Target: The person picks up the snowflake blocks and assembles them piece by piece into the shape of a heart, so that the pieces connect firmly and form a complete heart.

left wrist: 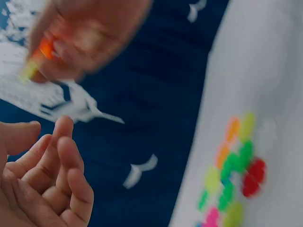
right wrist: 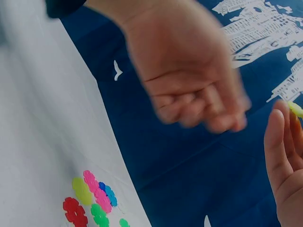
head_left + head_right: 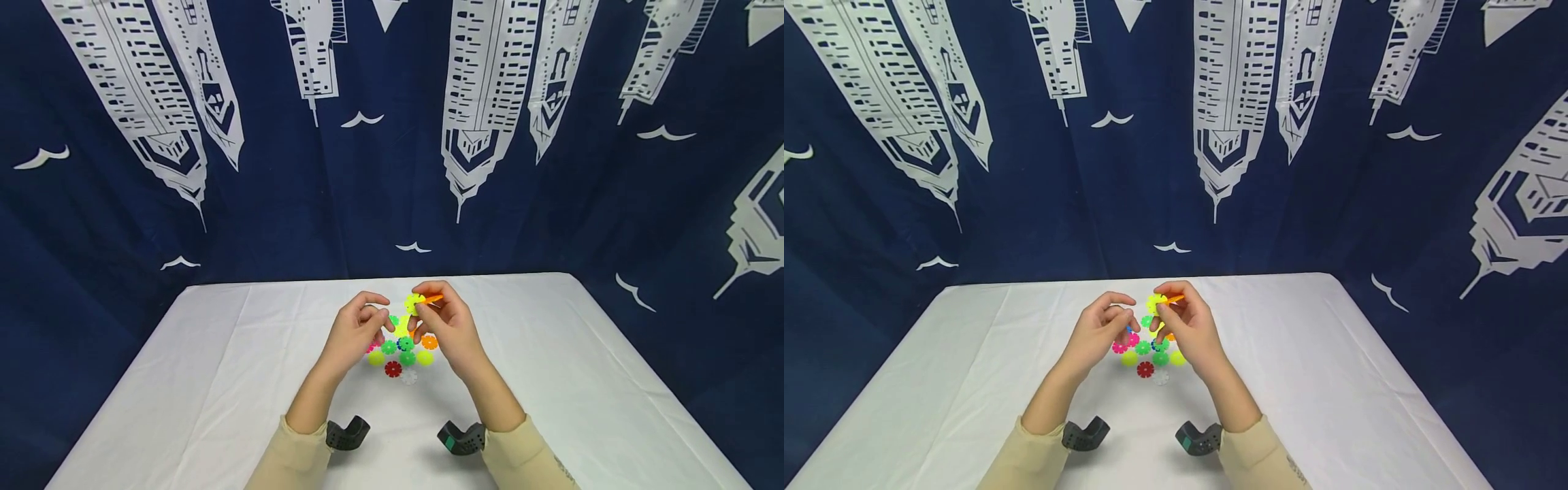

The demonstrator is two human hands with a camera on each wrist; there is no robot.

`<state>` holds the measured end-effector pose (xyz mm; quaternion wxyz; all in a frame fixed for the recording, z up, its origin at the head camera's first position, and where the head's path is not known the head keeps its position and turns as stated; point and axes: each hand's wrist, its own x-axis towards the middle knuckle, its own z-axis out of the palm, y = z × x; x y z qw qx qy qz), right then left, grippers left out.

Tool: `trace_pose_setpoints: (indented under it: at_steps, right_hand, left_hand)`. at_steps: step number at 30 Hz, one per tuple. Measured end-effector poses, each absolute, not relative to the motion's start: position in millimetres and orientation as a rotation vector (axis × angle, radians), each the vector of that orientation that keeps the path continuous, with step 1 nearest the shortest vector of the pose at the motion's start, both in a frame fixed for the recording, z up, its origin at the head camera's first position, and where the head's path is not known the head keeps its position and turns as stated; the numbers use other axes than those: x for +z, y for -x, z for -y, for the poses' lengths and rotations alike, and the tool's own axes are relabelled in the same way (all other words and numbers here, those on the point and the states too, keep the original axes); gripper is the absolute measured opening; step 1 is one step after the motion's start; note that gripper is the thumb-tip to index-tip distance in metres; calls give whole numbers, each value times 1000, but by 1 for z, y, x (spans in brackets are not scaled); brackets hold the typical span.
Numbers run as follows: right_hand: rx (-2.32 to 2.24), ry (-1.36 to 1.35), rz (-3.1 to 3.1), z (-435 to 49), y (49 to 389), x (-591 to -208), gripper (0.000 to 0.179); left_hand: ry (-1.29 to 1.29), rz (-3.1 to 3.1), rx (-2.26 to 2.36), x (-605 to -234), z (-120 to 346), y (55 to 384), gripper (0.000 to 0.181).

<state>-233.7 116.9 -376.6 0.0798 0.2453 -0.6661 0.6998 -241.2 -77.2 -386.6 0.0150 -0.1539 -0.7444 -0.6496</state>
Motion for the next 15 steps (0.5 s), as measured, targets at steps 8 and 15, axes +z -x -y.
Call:
trace_pose_setpoints:
  at_steps: [8,15]
  right_hand:
    - [2111,-757,1992,-119,236,-377,23]
    - [2047,-728,2056,-122,239,-379,24]
  left_hand:
    - [185,2403,-1836,-427,93,266,18]
    - [134,2577,-1555,-460,105,280,23]
